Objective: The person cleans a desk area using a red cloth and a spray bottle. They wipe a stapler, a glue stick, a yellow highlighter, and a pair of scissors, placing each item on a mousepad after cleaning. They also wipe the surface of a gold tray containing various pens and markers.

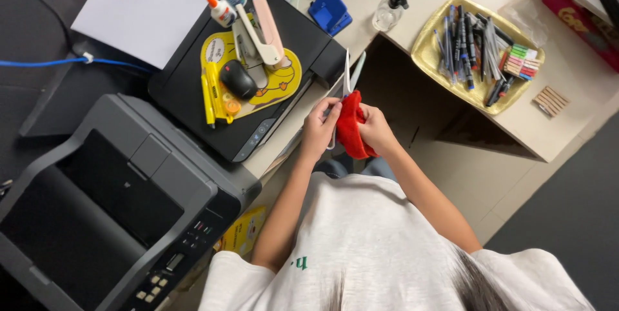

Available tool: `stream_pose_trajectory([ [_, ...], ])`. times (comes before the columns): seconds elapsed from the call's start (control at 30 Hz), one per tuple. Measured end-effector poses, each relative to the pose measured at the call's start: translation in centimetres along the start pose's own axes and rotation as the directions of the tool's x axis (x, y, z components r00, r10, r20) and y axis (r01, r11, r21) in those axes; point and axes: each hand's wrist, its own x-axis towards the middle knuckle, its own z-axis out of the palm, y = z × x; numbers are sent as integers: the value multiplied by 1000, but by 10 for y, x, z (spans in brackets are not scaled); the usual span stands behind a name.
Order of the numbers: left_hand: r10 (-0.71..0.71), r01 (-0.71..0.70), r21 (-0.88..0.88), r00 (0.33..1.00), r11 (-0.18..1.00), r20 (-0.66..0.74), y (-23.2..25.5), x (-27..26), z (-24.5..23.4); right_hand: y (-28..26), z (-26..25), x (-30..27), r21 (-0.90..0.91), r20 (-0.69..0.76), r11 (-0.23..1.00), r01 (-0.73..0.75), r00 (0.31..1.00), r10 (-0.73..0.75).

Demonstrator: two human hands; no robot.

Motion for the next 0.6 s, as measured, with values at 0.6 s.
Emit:
stream_pose_trajectory([
  [0.6, 79, -72, 383, 997, 921, -2, 32, -49, -36, -4, 36, 52, 120, -96, 993, -15, 995, 27],
])
